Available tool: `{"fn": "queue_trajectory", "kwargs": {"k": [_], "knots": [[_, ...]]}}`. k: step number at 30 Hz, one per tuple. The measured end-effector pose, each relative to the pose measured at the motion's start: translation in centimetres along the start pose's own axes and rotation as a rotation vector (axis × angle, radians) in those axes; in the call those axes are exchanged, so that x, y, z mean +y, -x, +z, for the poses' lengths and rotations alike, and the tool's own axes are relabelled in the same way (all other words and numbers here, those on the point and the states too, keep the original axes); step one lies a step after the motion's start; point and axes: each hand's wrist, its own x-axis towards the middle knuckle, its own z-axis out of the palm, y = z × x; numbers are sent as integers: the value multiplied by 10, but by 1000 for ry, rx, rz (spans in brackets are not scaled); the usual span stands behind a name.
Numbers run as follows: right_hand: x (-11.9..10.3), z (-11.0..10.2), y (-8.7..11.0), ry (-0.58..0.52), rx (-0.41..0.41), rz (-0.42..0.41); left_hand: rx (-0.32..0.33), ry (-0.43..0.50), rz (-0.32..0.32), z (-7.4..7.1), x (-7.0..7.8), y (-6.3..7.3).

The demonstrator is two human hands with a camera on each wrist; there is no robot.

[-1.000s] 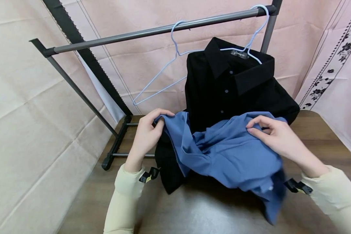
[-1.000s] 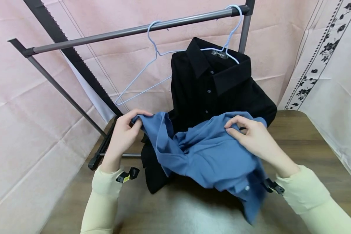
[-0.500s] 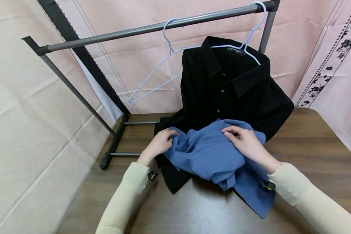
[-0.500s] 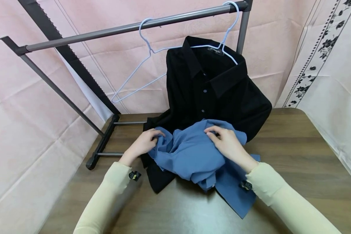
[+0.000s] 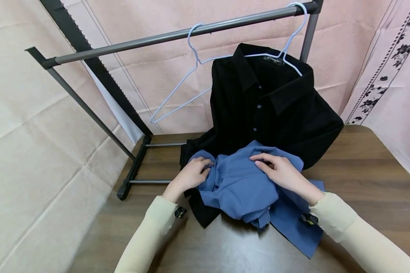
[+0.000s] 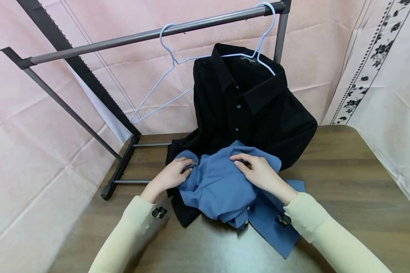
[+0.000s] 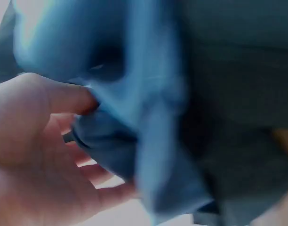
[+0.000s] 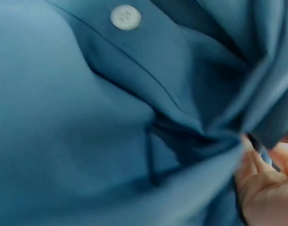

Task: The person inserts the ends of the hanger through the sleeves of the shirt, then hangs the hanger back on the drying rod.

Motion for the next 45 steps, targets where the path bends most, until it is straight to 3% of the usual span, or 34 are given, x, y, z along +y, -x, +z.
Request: {"fn": "queue_trajectory", "kwargs": {"k": [3,5,8,10,15,18,22,28,32,36,40,45], "knots": [[-5,-9,7,10,32,-33,60,-26,-5,-17,19,10],[-8,-17,13,7,66,-52,103,-39,30,-26,33,15],[-9,-28,24,-6,85,-79,133,-37,135,-34,57,24],[-7,-37,33,-15,56,-106,119,-10,218,-34,72,30],[4,-52,56,-77,-187,-178,9,22,371,-18,100,44],[12,-55,68,-142,-364,-220,-74,-6,422,-5,109,49],[21,-48,79,-188,-480,-282,-175,-79,431,9,114,51],[28,-27,82,38,-437,-351,-266,-180,406,26,111,47],[33,-18,80,75,-485,-291,-258,-303,436,43,111,43],[35,-14,76,57,-493,-280,-204,-415,510,57,114,41],[33,-13,76,1,-519,-254,-177,-421,587,62,114,39],[31,-17,77,-90,-543,-213,-255,-294,617,55,111,33]]}}
